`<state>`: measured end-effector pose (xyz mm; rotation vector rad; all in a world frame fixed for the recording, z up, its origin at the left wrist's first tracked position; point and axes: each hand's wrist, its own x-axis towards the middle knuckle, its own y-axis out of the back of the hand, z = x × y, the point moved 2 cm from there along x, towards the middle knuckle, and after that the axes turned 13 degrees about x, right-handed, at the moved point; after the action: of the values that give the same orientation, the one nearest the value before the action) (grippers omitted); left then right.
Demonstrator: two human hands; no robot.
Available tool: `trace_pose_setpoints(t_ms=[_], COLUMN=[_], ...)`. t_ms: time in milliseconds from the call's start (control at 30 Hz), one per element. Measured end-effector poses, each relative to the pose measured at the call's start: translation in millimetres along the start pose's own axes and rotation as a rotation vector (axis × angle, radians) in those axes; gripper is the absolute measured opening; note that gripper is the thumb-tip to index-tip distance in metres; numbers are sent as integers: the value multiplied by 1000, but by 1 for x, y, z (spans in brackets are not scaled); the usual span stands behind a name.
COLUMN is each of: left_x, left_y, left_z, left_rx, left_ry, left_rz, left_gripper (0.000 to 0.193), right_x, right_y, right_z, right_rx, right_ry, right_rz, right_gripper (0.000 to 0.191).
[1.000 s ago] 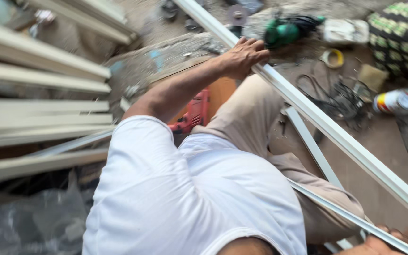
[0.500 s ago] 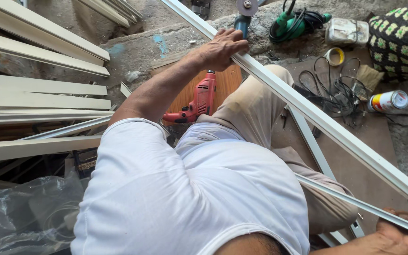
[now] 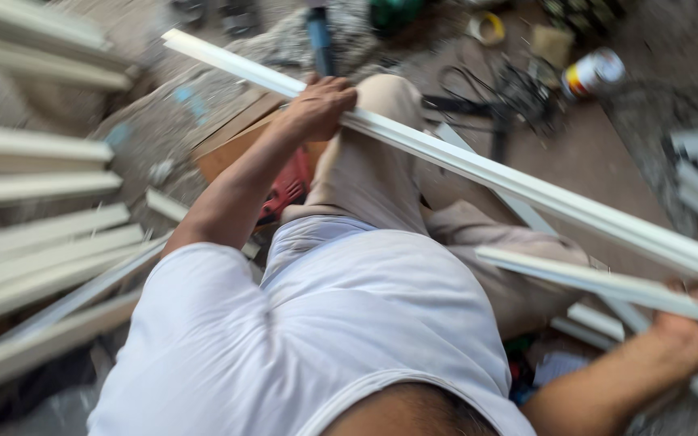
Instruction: The person assembles a metal frame by joining white aluminum profiles. They use a power drill to drive screws, a hammer to tap components, and pliers to adjust parts. The person also uses a pencil to mark positions and a tape measure to check dimensions.
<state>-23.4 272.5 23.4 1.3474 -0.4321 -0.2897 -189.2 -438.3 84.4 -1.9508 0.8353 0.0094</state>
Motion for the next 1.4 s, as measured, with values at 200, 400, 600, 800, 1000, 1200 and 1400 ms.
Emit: trace_pose_setpoints(t_ms=[200,400,600,800,1000,1200,1400], left_x=[63,129,168,174,177,163,155], left_y=[32,60,88,104,110,137,159], left_z=[79,237,353,385,385,370,342], left_rx=[-190,-347,-509,-426,-429,-423,-327], left_ry=[-175,-579,-760,-772,-669,-617,-517], left_rz=[-230,-161,71,98,-44,121,176], left_gripper=[45,60,54,42,46,44,42], right_x=[3,-17,-54,-83,-65,-54,-51], right_y=[-21,-40,-84,-119,-124,-131,-151], right_z=[1,60,112,90,58,85,108], right_rx=[-237,-79,-109,-243,-372,-337,-402], right_ry=[261,346,311,608,807,725,789], right_rz=[-261,-269,-278,-387,-329,-449,-660], right_gripper=[67,49,16,55,66,65,62])
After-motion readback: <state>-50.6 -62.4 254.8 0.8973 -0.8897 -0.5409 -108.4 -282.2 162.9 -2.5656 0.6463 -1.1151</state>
